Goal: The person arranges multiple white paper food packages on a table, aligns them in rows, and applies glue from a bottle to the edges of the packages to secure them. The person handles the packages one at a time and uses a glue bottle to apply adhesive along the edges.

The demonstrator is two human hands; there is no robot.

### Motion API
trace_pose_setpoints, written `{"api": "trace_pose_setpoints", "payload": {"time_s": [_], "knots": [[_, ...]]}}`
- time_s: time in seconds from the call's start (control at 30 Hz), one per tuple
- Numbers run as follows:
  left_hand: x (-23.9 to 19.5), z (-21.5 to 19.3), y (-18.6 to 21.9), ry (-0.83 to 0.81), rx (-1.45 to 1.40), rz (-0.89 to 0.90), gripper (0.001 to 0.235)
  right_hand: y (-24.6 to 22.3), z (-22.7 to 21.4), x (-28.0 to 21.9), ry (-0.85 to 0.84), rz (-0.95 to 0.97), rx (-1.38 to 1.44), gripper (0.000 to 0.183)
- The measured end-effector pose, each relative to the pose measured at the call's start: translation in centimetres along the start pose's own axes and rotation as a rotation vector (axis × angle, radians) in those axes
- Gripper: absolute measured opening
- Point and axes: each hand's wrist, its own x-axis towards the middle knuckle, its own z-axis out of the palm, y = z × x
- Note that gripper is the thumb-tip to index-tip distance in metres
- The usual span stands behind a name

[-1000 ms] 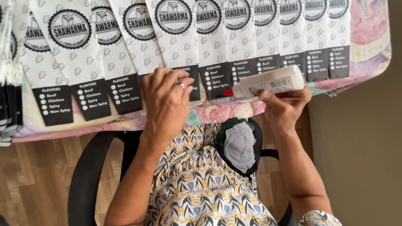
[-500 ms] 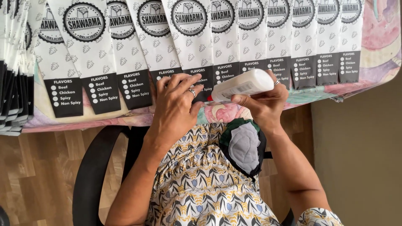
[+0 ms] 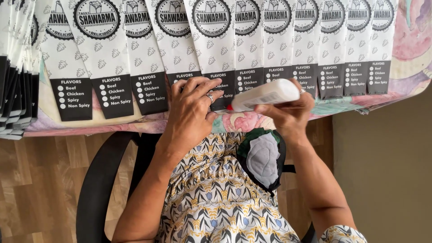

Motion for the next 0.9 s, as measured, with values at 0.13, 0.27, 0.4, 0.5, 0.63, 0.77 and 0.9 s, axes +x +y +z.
{"api": "trace_pose_setpoints", "payload": {"time_s": [0.13, 0.27, 0.4, 0.5, 0.63, 0.77, 0.9], "knots": [[0.0, 0.7, -0.3, 0.018, -0.014, 0.005, 0.045, 0.7, -1.1, -0.5, 0.030, 0.039, -0.005, 0.047], [0.0, 0.1, -0.1, 0.015, -0.004, 0.003, 0.044, -0.4, 2.8, 0.1, 0.011, 0.002, 0.045, 0.044], [-0.2, 0.2, -0.4, -0.003, -0.003, 0.004, 0.044, 1.8, 2.9, -0.4, -0.019, -0.054, 0.062, 0.042], [0.1, -0.9, 0.4, 0.006, -0.020, 0.002, 0.037, -1.2, 1.5, 0.5, -0.007, -0.033, 0.005, 0.043], [0.1, 0.0, 0.3, 0.024, -0.006, -0.011, 0.028, 0.0, -1.3, 0.0, 0.043, -0.011, 0.024, 0.047], [0.1, 0.8, 0.3, 0.115, -0.006, -0.012, 0.024, 0.9, -2.0, -0.9, 0.042, -0.026, -0.022, 0.046], [0.1, 0.9, 0.3, 0.145, -0.041, -0.020, 0.019, 1.9, -1.2, -1.3, 0.022, -0.054, -0.057, 0.042]]}}
